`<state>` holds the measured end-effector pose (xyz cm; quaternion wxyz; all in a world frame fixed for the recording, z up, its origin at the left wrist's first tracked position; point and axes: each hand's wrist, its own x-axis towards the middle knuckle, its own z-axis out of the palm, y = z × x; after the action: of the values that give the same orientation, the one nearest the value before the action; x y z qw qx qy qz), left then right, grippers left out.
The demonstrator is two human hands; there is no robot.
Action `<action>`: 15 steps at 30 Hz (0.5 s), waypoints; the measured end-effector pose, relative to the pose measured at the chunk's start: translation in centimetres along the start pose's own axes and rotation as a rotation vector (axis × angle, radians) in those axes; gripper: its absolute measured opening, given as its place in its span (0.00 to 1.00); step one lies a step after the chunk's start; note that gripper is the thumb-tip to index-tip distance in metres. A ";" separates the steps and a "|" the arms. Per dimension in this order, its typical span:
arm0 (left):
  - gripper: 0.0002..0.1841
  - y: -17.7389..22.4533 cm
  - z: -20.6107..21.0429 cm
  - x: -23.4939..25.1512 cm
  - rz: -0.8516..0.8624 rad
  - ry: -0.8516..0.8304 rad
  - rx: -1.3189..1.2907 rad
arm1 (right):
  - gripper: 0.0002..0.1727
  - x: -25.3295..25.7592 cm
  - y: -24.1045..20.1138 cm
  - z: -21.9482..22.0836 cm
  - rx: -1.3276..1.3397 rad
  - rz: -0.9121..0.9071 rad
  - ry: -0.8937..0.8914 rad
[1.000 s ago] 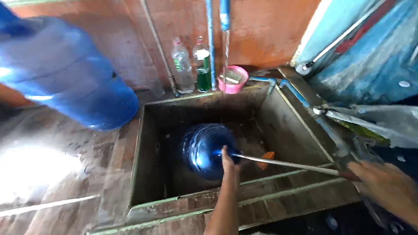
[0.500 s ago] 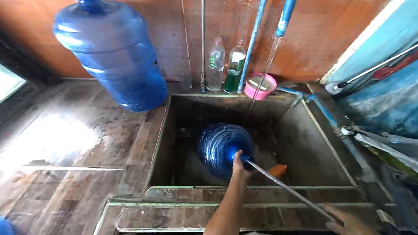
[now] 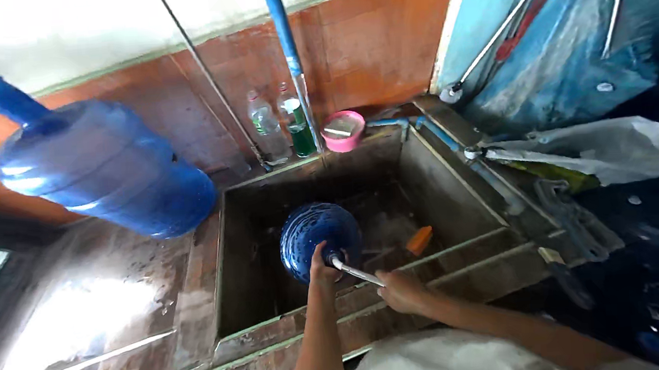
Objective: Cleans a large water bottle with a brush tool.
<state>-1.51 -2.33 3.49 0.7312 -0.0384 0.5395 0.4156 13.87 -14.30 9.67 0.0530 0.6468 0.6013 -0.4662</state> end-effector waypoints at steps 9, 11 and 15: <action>0.18 2.8 -2.6 0.1 0.279 -0.041 0.605 | 0.22 -3.8 2.8 -1.7 0.094 -0.255 -0.136; 0.18 5.0 -4.4 -0.5 0.224 0.076 0.654 | 0.21 -4.6 5.1 -2.8 0.215 -0.327 -0.093; 0.22 8.2 -7.0 -2.0 0.151 0.253 1.021 | 0.26 -2.1 7.9 -6.6 0.264 -0.209 0.209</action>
<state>-12.31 -1.61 5.41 0.5542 0.3116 0.7583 0.1440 24.31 -13.81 10.89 -0.1437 0.6269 0.6012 -0.4742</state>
